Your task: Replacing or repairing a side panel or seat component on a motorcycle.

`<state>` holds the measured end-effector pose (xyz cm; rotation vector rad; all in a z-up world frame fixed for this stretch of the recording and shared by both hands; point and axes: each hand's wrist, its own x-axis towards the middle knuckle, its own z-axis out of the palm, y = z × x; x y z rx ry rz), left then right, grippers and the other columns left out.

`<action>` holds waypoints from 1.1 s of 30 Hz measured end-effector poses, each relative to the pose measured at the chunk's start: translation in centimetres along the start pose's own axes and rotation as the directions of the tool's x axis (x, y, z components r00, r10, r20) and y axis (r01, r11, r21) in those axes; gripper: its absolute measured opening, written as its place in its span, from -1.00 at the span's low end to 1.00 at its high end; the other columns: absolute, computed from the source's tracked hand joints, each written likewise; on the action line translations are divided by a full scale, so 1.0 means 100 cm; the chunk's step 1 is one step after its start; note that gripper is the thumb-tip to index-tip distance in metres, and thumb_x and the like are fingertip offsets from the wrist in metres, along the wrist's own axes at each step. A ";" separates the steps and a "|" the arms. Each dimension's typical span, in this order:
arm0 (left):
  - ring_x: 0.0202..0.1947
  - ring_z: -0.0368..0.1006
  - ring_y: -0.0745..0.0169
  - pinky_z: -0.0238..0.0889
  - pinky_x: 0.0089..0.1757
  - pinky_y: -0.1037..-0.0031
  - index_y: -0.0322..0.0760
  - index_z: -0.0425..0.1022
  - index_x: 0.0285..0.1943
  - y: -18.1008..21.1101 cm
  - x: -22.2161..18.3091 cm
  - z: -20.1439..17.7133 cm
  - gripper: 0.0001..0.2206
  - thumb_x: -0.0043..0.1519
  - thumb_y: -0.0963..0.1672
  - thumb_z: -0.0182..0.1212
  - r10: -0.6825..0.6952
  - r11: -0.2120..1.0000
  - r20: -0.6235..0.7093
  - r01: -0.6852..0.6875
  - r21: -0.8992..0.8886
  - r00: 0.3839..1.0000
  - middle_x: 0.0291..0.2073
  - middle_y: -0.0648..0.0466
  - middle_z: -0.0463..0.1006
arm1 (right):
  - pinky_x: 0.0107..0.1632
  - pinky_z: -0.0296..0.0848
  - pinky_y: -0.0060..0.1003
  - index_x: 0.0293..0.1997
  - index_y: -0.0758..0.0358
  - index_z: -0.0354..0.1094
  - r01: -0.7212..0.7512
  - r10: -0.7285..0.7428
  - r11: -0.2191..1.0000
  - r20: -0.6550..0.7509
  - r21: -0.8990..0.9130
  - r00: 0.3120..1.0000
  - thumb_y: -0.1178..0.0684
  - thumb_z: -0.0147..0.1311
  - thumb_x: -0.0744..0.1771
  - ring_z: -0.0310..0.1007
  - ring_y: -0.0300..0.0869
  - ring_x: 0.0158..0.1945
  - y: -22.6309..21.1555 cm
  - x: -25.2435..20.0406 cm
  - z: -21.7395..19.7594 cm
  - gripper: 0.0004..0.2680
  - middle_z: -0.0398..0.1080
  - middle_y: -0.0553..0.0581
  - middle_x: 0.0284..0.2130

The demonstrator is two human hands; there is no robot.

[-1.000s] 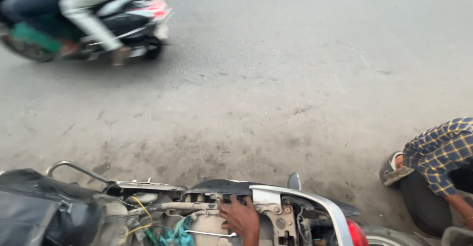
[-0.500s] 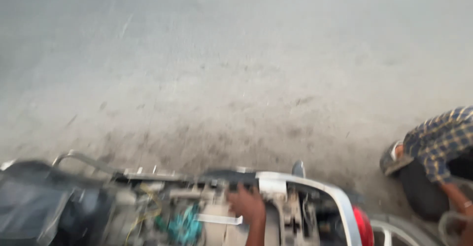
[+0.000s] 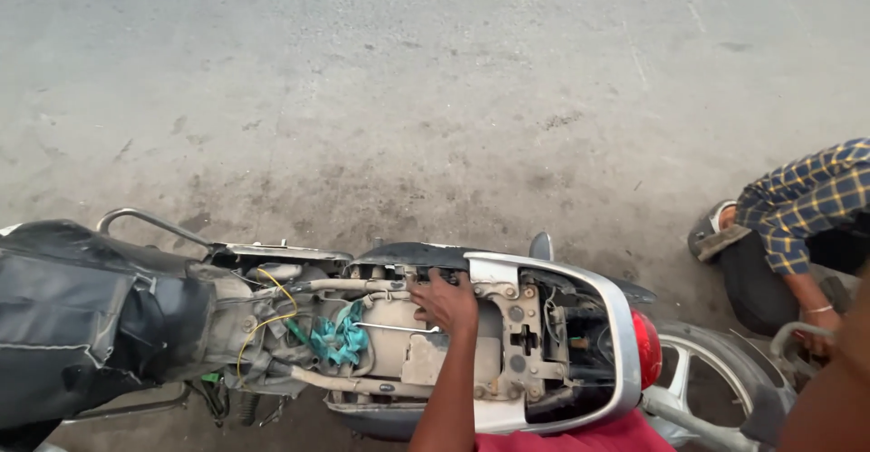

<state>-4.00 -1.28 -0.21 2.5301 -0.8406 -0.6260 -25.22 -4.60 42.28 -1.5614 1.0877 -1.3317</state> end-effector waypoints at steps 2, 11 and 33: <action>0.34 0.10 -0.17 0.06 0.13 -0.13 -0.14 0.48 0.21 0.005 0.002 -0.007 -0.52 0.13 0.04 0.37 -0.027 1.000 0.028 0.028 -0.001 0.999 0.36 -0.22 0.06 | 0.39 0.34 0.11 0.37 0.26 0.20 0.003 -0.003 1.000 -0.005 -0.021 1.000 -0.29 0.12 0.36 0.28 0.08 0.43 0.024 -0.019 0.011 -0.48 0.29 0.32 0.31; 0.34 0.14 -0.19 0.07 0.11 -0.17 -0.18 0.51 0.16 -0.014 0.011 0.029 -0.62 0.23 0.01 0.29 0.042 0.998 -0.019 -0.041 0.055 0.999 0.34 -0.27 0.08 | 0.29 0.29 0.15 0.33 0.20 0.22 -0.354 0.379 0.704 -0.095 -0.616 0.920 -0.39 0.14 0.23 0.23 0.18 0.34 0.262 -0.128 0.026 -0.39 0.25 0.32 0.28; 0.29 0.15 -0.31 0.06 0.10 -0.31 -0.34 0.46 0.19 -0.001 0.010 0.008 -0.52 0.14 -0.01 0.37 -0.008 0.999 0.029 0.007 0.037 1.000 0.35 -0.36 0.00 | 0.21 0.29 0.18 0.10 0.34 0.41 -0.204 0.346 0.343 -0.079 -0.917 0.935 -0.40 0.16 0.29 0.26 0.26 0.25 0.283 -0.138 0.035 -0.48 0.37 0.39 0.07</action>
